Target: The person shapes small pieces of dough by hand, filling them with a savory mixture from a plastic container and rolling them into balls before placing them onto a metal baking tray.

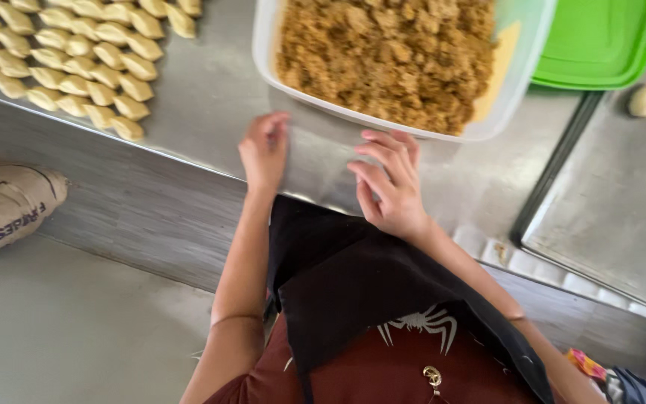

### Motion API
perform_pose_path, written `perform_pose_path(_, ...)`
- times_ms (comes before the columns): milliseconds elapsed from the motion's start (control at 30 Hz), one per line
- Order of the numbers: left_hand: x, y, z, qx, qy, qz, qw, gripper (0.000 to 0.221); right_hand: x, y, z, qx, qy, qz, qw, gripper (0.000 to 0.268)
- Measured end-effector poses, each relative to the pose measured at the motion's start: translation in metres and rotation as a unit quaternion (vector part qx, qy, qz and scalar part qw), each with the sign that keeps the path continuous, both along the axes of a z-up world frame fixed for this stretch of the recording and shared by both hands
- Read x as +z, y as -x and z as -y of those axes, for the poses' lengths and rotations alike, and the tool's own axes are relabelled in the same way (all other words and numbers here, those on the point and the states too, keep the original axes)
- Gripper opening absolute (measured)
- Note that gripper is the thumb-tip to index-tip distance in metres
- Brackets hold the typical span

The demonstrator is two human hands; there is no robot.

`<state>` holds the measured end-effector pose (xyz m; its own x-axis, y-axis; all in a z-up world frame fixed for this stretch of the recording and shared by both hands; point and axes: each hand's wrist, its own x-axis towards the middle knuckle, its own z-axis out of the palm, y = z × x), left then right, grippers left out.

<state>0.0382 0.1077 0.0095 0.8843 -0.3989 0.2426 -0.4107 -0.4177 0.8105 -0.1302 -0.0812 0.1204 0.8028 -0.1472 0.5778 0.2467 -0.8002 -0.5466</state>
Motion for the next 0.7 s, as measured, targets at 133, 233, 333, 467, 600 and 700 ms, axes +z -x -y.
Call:
perform_pose_path(133,-0.025,-0.098,-0.027,0.156,-0.029,-0.019,0.987,0.036,0.006,-0.052,-0.030,0.036,0.001,-0.025,0.999,0.023)
perform_pose_path(233,-0.033,-0.155,-0.027,0.159,-0.112,0.145,0.970,0.055,0.004,-0.079,-0.045,0.022,-0.002,-0.043,0.999,0.023)
perform_pose_path(333,-0.044,-0.199,-0.029,0.140,-0.166,0.203,0.955,0.057,0.000,-0.095,-0.064,0.000,-0.005,-0.042,0.999,0.024)
perform_pose_path(467,-0.050,-0.231,-0.040,0.092,-0.134,0.233,0.959,0.042,0.000,-0.110,-0.080,-0.051,-0.011,-0.027,0.998,0.025)
perform_pose_path(600,-0.011,-0.233,-0.052,0.085,-0.034,0.059,0.994,0.029,0.004,-0.115,-0.083,-0.048,-0.087,-0.039,0.994,0.022)
perform_pose_path(700,0.050,-0.179,-0.067,-0.008,0.081,-0.023,0.996,0.023,0.022,-0.119,-0.086,-0.032,-0.175,-0.040,0.983,0.026)
